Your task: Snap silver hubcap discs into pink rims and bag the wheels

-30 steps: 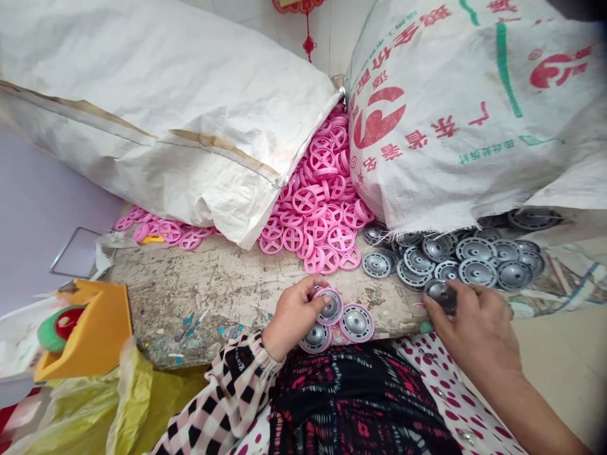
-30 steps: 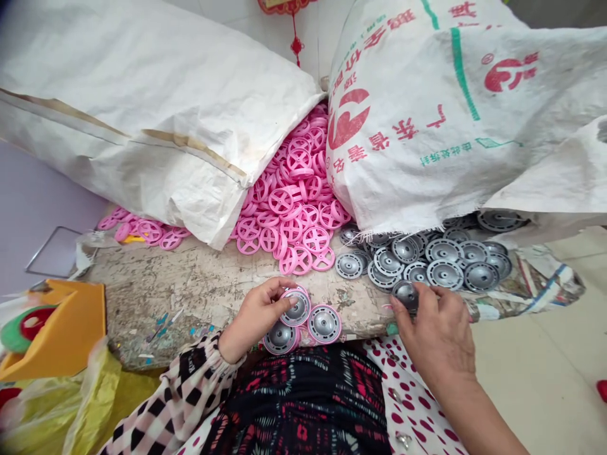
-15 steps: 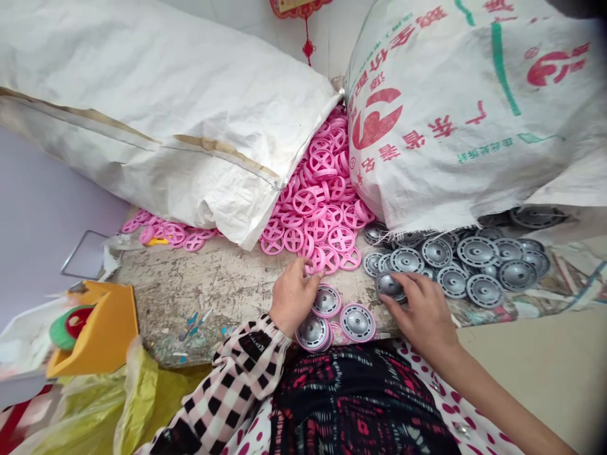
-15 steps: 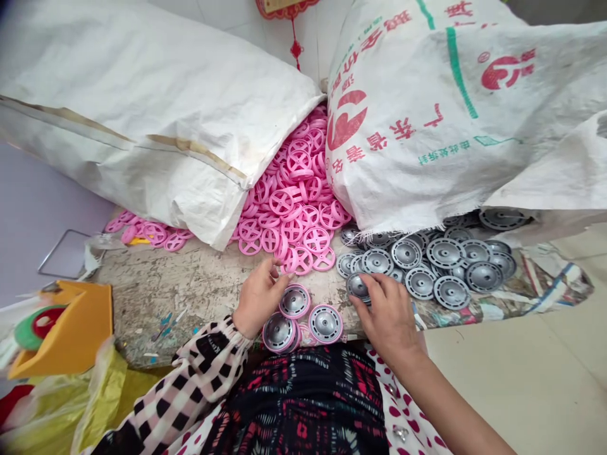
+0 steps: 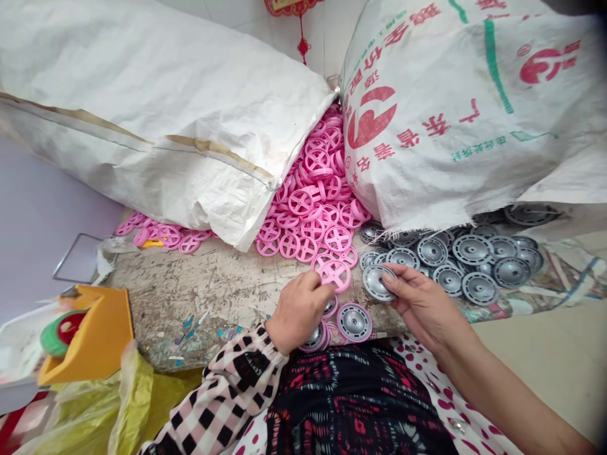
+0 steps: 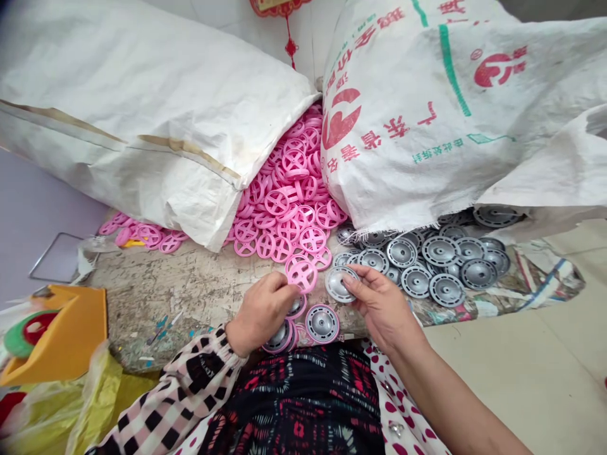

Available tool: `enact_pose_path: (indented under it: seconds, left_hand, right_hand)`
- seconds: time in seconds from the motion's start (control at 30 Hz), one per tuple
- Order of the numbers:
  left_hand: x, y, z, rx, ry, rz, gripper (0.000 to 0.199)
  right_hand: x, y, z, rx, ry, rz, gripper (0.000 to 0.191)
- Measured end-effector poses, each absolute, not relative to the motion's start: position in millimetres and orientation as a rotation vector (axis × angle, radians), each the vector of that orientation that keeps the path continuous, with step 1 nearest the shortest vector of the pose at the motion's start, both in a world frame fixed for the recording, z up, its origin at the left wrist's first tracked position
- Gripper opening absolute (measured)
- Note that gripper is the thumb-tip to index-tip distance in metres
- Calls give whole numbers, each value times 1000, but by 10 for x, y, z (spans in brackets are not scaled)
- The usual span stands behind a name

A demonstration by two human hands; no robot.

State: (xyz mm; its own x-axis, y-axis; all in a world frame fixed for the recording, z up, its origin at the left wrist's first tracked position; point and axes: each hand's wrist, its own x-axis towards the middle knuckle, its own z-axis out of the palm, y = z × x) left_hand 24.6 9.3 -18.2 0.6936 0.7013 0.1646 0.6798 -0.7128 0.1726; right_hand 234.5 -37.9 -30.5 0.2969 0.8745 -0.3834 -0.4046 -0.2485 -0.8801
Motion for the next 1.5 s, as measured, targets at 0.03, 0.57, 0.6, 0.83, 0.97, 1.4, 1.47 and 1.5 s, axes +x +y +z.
enact_pose_path:
  seconds: [0.03, 0.57, 0.6, 0.83, 0.97, 1.4, 1.47, 1.5]
  left_hand:
    - [250, 61, -177, 2848, 1052, 334, 27]
    - [357, 9, -21, 675, 935, 679, 43]
    - [358, 11, -23, 640, 923, 686, 44]
    - [386, -47, -58, 570, 858, 744, 46]
    - [368, -67, -57, 572, 830, 766, 47]
    - [343, -119, -103, 1044, 854, 660, 33]
    - [334, -127, -103, 1177, 895, 618, 39]
    - [328, -131, -96, 1246, 931, 603, 38]
  right_hand:
    - [2291, -352, -246, -1256, -429, 1346, 38]
    - [2073, -459, -188, -1358, -786, 1395, 36]
    - [2071, -455, -212, -1410, -851, 1315, 35]
    - [1980, -442, -243, -1552, -1328, 664, 20]
    - [1971, -422, -218, -1501, -1286, 885, 31]
    - [1912, -490, -164, -1409, -1469, 957, 16]
    - [1908, -498, -155, -1399, -1453, 979, 15]
    - [1907, -503, -149, -1394, -1454, 988, 15]
